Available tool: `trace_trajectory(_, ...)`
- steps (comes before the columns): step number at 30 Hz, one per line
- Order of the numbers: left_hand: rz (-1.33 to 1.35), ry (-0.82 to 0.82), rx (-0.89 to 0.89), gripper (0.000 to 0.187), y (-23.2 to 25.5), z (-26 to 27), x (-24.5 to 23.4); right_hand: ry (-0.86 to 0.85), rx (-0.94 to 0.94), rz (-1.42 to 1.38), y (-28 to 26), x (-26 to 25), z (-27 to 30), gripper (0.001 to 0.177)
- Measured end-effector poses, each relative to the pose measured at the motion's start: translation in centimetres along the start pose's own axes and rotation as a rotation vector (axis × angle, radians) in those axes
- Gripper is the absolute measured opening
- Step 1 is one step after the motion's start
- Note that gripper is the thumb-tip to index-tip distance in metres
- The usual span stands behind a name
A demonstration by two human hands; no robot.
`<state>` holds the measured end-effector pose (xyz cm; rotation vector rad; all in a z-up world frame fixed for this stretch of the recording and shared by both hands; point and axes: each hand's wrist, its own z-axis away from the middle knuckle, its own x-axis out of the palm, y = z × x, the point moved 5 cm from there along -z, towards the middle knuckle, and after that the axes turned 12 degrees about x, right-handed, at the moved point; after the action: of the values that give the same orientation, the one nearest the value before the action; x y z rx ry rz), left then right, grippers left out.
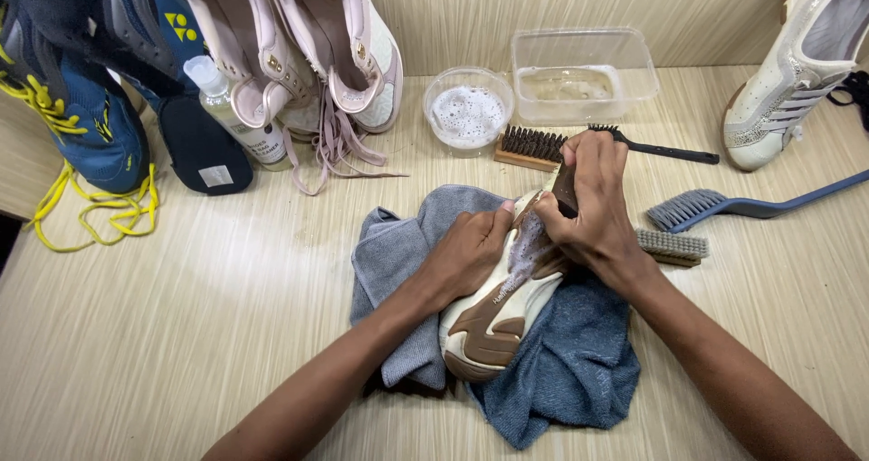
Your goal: The person scrubs the sole of a sneaker with a brush and soapy water, then wipes the foam off with a cloth. The shoe is held over a towel on a wooden table while other shoes and cleaning supplies are visible nearby.
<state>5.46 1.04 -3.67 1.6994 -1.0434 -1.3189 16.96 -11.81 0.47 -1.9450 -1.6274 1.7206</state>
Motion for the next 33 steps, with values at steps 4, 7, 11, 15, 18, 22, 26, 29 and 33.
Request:
trace_trajectory(4,0.004,0.004,-0.017,0.065,0.6,-0.2,-0.3,-0.091,-0.121,0.05,-4.4,-0.6,4.9,0.054)
trace_trajectory(7,-0.009,-0.005,0.014,0.066,0.7,0.1,-0.2,-0.051,-0.154,0.121,-0.4,-0.1,4.4,0.053)
trace_trajectory(11,-0.031,-0.005,0.041,0.063,2.0,0.0,-0.6,-0.025,0.033,0.109,-1.8,-1.4,5.0,0.049)
trace_trajectory(15,-0.037,0.008,-0.004,0.066,0.5,0.5,0.1,-0.077,0.057,0.095,1.4,-0.6,4.4,0.057)
trace_trajectory(18,-0.018,0.007,0.017,0.066,0.1,-0.2,0.1,-0.022,0.129,0.137,0.6,-1.4,3.4,0.05)
trace_trajectory(22,-0.059,-0.024,-0.14,0.056,2.4,0.4,-0.4,-0.116,-0.309,0.055,-6.3,-1.1,7.2,0.048)
trace_trajectory(26,-0.064,-0.011,-0.135,0.055,0.9,0.2,0.0,0.032,-0.119,0.089,-3.2,-1.5,3.7,0.045)
trace_trajectory(29,-0.101,-0.029,-0.115,0.057,2.0,0.0,-0.3,-0.036,-0.224,0.069,-6.1,-1.3,6.2,0.044)
trace_trajectory(33,-0.053,0.0,-0.107,0.055,1.7,0.3,-0.2,0.033,-0.099,0.182,-2.6,-1.6,2.4,0.046)
